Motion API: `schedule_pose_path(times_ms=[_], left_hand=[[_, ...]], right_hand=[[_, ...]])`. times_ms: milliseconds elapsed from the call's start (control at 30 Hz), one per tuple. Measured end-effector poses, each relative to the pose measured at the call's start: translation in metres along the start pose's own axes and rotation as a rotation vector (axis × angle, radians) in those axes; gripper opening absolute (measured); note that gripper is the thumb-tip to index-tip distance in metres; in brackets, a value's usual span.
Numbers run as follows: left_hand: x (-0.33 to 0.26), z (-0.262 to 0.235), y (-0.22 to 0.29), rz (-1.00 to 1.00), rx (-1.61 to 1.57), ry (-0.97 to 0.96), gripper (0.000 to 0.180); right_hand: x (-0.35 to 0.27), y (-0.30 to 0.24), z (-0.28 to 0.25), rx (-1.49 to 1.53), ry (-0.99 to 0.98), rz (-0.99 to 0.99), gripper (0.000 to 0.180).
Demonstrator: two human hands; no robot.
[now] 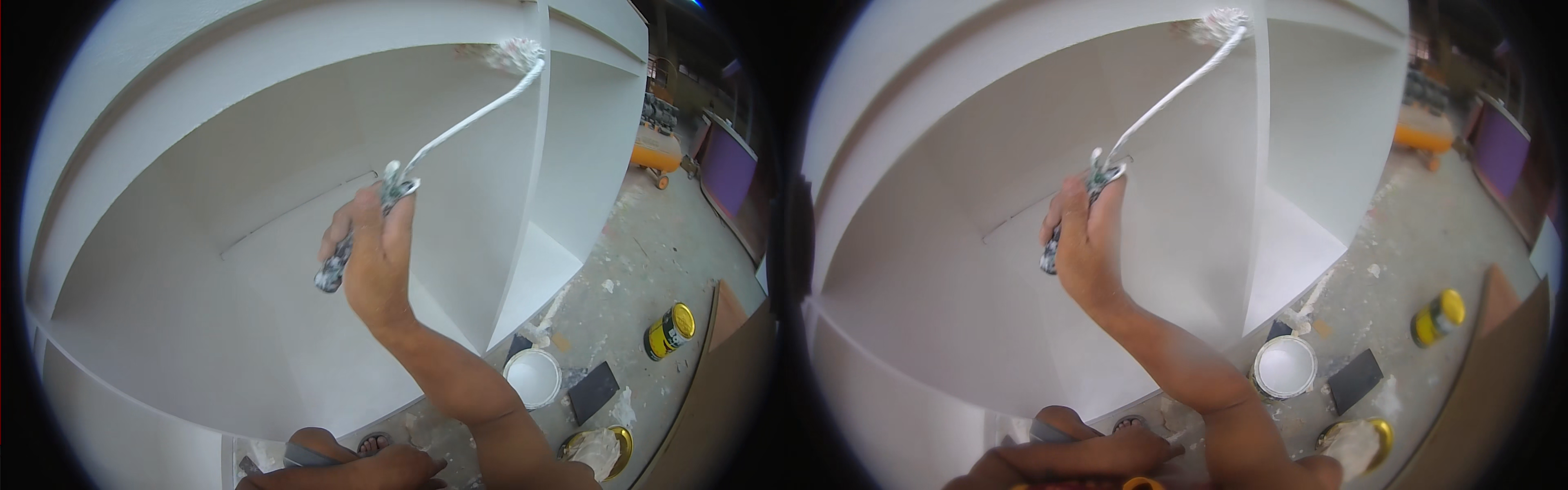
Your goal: Painting the interior and shelves of a large wooden cabinet or storage unit using a white paint roller.
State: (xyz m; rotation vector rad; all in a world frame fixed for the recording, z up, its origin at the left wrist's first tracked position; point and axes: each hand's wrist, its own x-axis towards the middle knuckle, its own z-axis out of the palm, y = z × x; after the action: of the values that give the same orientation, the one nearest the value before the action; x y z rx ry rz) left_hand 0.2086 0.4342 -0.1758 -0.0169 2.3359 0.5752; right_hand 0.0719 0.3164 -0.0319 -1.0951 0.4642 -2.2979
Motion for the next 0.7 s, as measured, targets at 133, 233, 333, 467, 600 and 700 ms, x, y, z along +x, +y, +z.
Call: schedule_pose_path(times_ms=[133,233,333,467,600,700], left_hand=[[-0.014,0.002,-0.009,0.146,-0.13,0.295,0.036],[-0.062,-0.046,-0.012,0.304,-0.241,0.44,0.034],[-0.089,-0.049,-0.037,0.417,-0.525,1.206,0.028],[-0.081,-0.056,-0.046,0.051,-0.747,1.684,0.021],[-0.046,-0.051,-0.017,0.145,-0.604,0.968,0.011],[-0.001,-0.023,-0.012,0.254,-0.218,0.754,0.026]], right_hand=[[-0.063,0.036,0.013,-0.055,-0.135,0.006,0.023],[-0.079,0.039,0.0,-0.262,-0.317,0.079,0.023],[-0.051,0.018,-0.033,-0.253,-0.102,0.08,0.018],[-0.026,-0.02,-0.065,-0.285,-0.015,0.119,0.016],[-0.027,-0.029,-0.115,-0.864,-0.312,-0.255,0.022],[-0.01,-0.061,-0.082,-1.15,-0.589,-0.486,0.025]])
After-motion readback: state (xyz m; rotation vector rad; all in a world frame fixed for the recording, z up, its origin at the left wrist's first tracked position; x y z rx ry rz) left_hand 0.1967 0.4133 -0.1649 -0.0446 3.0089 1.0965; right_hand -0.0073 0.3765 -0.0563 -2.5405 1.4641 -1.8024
